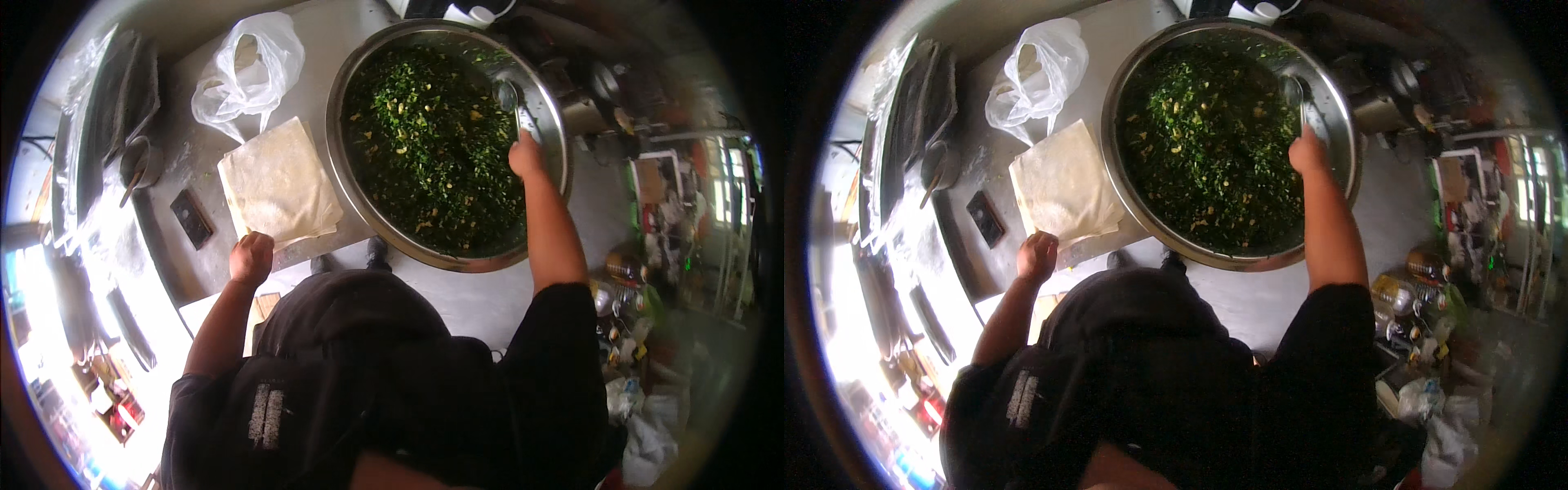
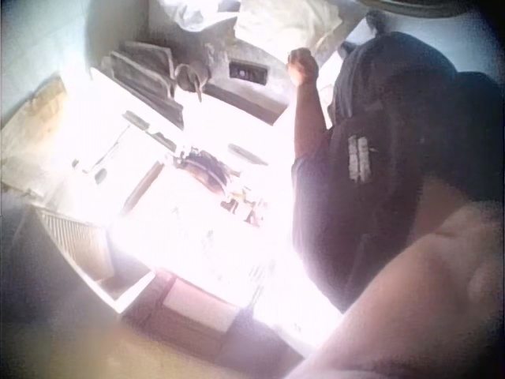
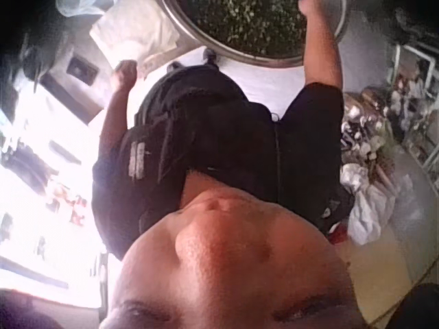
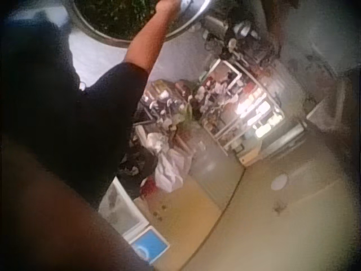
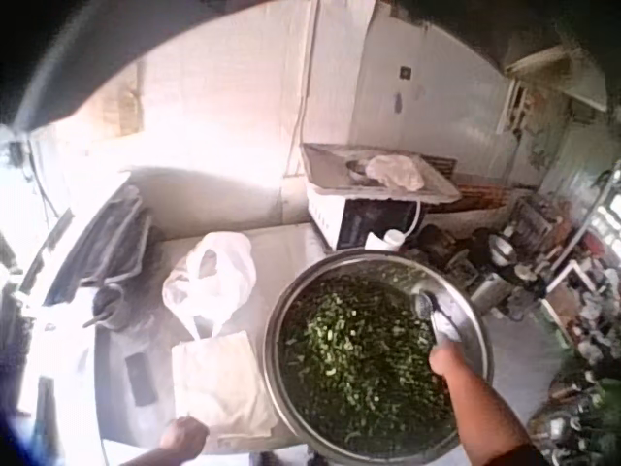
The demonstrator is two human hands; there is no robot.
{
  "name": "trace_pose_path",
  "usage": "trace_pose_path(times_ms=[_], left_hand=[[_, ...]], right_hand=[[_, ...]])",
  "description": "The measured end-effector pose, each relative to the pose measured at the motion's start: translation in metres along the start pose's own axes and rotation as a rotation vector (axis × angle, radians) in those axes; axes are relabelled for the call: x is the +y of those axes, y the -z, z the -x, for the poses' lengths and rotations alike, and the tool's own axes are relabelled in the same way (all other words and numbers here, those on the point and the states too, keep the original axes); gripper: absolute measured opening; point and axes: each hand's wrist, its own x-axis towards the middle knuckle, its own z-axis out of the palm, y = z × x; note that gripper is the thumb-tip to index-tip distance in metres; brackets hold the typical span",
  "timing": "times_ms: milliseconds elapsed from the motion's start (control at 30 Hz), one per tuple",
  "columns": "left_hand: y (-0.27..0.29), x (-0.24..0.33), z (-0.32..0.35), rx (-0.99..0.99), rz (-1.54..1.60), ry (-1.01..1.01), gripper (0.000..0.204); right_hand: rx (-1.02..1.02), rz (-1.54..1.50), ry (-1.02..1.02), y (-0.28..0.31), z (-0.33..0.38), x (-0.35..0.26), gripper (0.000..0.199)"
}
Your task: The person prepares a metal tray by lining it with plastic wrap, then repeatedly scoops chopped green vegetables onto thin square wrappers, folds them into packets, and stacks them on the tray. The person uses a ladle to transfer the filling and a brush to apply liquid to the wrappers.
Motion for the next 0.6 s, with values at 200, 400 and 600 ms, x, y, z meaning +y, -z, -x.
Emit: trace_pose_path(times_ms=[200, 400, 600], left_hand=[[0.003, 0.007, 0.004, -0.081, -0.163, 0.159, 0.021], [-0.004, 0.017, 0.012, -0.109, -0.253, 0.286, 0.045], [0.002, 0.020, 0.012, -0.092, -0.339, 0.449, 0.064]], right_hand=[[-0.220, -0.202, 0.298, -0.008, -0.018, -0.046, 0.051], [-0.380, -0.268, 0.114, 0.017, -0.003, 0.006, 0.051], [-0.269, -0.076, 0.283, -0.017, -0.008, -0.029, 0.053]])
